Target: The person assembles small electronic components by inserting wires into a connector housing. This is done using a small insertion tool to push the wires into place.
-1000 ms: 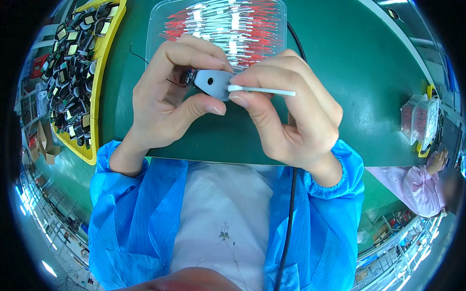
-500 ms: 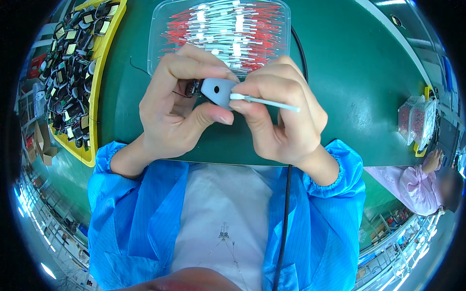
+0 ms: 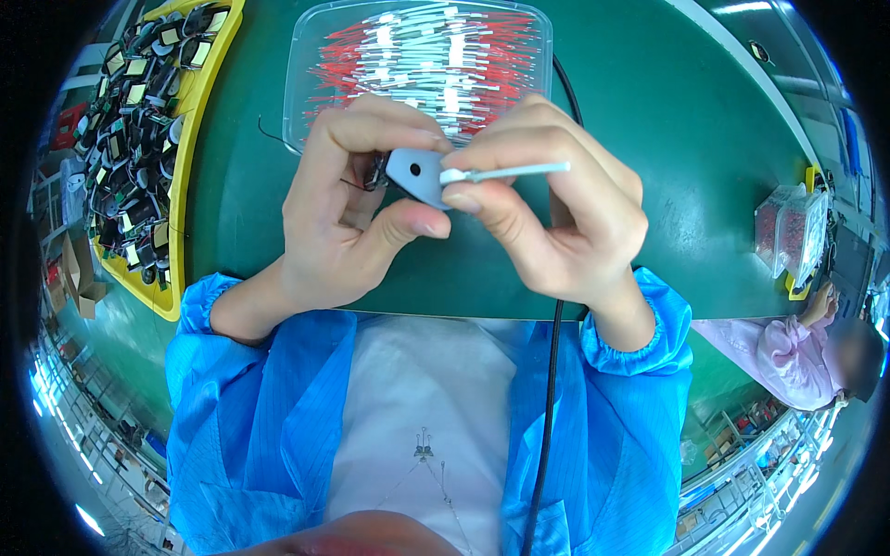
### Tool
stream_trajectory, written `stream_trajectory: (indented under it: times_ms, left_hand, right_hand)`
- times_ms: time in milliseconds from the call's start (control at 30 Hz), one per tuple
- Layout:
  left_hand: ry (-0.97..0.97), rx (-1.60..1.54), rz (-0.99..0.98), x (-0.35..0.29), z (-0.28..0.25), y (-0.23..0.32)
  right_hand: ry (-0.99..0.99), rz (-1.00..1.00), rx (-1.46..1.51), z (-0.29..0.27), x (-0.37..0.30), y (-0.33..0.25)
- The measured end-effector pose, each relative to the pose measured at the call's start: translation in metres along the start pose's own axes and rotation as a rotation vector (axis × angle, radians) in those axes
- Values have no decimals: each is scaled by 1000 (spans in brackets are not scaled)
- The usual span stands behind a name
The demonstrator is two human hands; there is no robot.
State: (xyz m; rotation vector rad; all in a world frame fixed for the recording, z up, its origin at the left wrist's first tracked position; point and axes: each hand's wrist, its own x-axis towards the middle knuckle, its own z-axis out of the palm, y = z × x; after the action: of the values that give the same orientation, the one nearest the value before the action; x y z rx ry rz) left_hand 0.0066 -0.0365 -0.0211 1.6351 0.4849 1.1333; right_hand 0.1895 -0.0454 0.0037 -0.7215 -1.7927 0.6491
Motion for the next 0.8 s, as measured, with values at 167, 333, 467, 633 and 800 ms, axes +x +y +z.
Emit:
stream_trajectory:
  times_ms: [167, 333, 467, 633, 800]
  left_hand:
    - [14, 20, -62, 1, 1, 5]
    - [12, 73, -40, -1, 0, -1]
    - [36, 179, 67, -3, 0, -9]
    - [283, 178, 76, -1, 14, -9]
    - [335, 201, 64, -3, 19, -9]
  right_hand:
    - [49, 105, 21, -5, 2, -4]
    - [20, 18, -146, -1, 1, -5]
    - [120, 20, -214, 12, -7, -2]
    - [141, 29, -272, 19, -8, -4]
    - [166, 70, -281, 21, -11, -2]
